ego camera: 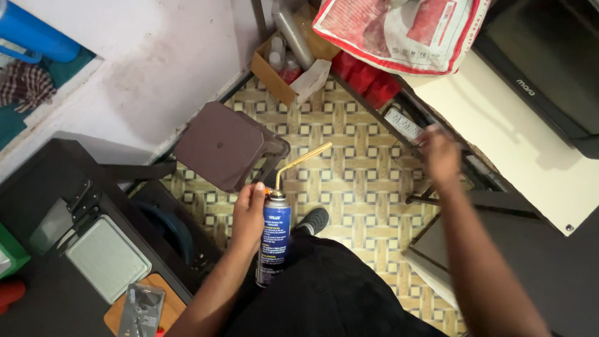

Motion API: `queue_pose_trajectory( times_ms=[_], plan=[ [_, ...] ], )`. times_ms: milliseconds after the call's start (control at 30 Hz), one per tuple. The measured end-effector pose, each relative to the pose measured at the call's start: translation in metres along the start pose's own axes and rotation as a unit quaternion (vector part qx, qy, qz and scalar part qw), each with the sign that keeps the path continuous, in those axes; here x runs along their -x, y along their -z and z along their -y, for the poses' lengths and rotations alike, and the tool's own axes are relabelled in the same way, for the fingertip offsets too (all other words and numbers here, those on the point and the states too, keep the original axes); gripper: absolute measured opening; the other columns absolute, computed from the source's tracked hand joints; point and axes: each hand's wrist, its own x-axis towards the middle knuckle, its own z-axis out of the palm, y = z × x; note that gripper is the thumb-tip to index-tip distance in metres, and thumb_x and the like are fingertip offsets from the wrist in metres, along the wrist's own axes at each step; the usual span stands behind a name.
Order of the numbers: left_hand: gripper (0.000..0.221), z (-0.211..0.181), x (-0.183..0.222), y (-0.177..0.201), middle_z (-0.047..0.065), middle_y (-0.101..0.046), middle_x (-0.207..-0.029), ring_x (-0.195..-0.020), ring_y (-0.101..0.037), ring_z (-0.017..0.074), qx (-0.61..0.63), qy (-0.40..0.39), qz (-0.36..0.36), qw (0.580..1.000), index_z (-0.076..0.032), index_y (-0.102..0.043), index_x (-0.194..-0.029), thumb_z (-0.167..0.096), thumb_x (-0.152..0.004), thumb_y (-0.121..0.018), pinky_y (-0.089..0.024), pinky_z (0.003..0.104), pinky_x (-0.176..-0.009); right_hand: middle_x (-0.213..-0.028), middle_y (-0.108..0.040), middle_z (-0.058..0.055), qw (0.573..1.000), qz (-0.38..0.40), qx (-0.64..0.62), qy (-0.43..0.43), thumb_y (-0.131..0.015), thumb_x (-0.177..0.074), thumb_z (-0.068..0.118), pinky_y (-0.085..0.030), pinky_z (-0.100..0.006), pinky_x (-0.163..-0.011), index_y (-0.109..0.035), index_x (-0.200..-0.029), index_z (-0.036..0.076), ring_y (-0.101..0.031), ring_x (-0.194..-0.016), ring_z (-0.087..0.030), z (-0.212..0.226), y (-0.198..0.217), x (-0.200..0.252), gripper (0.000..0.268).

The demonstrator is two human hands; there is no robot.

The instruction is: The person is assembling a blowtorch by attaching the nozzle to the gas canister.

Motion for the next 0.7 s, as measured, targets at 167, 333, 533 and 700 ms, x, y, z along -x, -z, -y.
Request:
queue_pose_trajectory(
  times_ms=[167, 333, 533, 700],
  plan=[
    [0.031, 0.008, -0.007, 0.001, 0.002, -0.068, -0.088, -0.072, -0.062, 0.0071, -0.033, -0.050, 0.019, 0.998, -0.004, -0.062, -0.106, -0.033, -0.105, -0.052, -0.053, 0.024, -0.066, -0.059, -0.043, 0.003, 0.904, 0.217, -0.330, -0.165, -0.036, -0.105, 0.054, -0.024, -0.028, -0.038, -0.055, -0.078, 0.012, -0.029, -0.045, -0.009, 0.053, -0.059, 0.078, 0.053],
    [0.035, -0.005, -0.001, -0.003, 0.002, -0.065, -0.083, -0.069, -0.059, 0.0086, -0.055, -0.023, 0.012, 0.998, -0.003, -0.063, -0.106, -0.036, -0.106, -0.052, -0.051, 0.026, -0.063, -0.058, -0.039, 0.005, 0.861, 0.272, -0.381, -0.198, -0.038, -0.103, 0.049, -0.018, -0.027, -0.039, -0.052, -0.077, 0.014, -0.028, -0.044, -0.008, 0.088, -0.068, 0.092, 0.046],
    [0.041, -0.003, -0.004, 0.000, 0.003, -0.064, -0.082, -0.067, -0.059, 0.0091, -0.048, -0.009, -0.005, 0.999, -0.003, -0.062, -0.105, -0.043, -0.105, -0.052, -0.051, 0.026, -0.061, -0.057, -0.034, 0.006, 0.891, 0.293, -0.327, -0.119, -0.040, -0.105, 0.047, -0.017, -0.027, -0.040, -0.045, -0.068, 0.012, -0.025, -0.044, -0.007, 0.100, -0.086, 0.089, 0.051],
    [0.042, -0.006, -0.004, 0.000, 0.003, -0.064, -0.082, -0.066, -0.061, 0.0095, -0.055, 0.007, -0.010, 0.998, -0.004, -0.062, -0.104, -0.044, -0.103, -0.051, -0.052, 0.026, -0.060, -0.056, -0.033, 0.006, 0.886, 0.291, -0.338, -0.124, -0.041, -0.104, 0.046, -0.017, -0.027, -0.039, -0.048, -0.067, 0.011, -0.025, -0.043, -0.006, 0.109, -0.099, 0.088, 0.051]
  ],
)
